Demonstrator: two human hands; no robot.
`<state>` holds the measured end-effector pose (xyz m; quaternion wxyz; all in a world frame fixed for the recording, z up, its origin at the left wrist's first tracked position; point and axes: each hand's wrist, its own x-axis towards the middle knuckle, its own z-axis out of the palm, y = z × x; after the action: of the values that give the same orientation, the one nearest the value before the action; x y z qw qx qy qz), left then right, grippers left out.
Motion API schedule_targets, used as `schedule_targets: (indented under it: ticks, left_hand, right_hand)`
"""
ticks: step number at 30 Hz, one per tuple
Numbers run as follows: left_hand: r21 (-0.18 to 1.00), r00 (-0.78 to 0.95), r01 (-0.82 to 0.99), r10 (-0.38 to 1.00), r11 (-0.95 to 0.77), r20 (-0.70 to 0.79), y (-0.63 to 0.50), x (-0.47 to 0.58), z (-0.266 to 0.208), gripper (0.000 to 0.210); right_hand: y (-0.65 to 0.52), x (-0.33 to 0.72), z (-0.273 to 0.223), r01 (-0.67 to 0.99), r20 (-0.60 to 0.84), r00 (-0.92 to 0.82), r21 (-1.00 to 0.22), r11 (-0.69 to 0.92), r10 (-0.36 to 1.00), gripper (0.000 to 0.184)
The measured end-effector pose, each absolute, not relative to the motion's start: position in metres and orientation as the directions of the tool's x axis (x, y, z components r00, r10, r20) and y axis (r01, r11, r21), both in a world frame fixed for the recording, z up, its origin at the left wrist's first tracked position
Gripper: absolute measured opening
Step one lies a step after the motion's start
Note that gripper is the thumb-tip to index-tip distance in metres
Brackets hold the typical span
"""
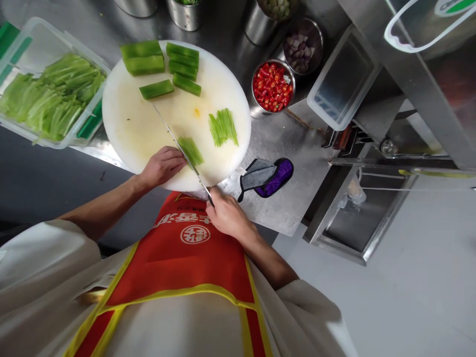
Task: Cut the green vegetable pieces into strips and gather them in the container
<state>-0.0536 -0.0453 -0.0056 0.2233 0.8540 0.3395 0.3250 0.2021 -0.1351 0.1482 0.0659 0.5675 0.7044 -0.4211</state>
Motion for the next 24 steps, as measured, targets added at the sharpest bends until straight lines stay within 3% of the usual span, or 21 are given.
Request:
schedule_targets:
  ticks: [10,15,24]
  left_hand:
    - [0.673,0.559,0.423,0.760,-0.606,0.333,-0.046,-0.053,0.000,0.024]
    - [0.647,0.549,0.407,0.739,-0.645,0.391,-0.046,-0.053,-0.001,0.020]
    - [0.658,0.552,0.422,0.752,-0.624,0.359,-0.047,-0.055,-0.006,0.023]
  right_hand:
    - [-0.152,0.209,0.157,0.879,-0.667,-0.305,-0.473,-0.069,0.680,0.016]
    - [-0.142,0.201,0.146,0.887,-0.656,-0.316,-0.461,-0.032,0.685,0.021]
    - [-0.133,0.188,0.116,0.868,-0.588,-0.327,-0.497,-0.011,0.740,0.024]
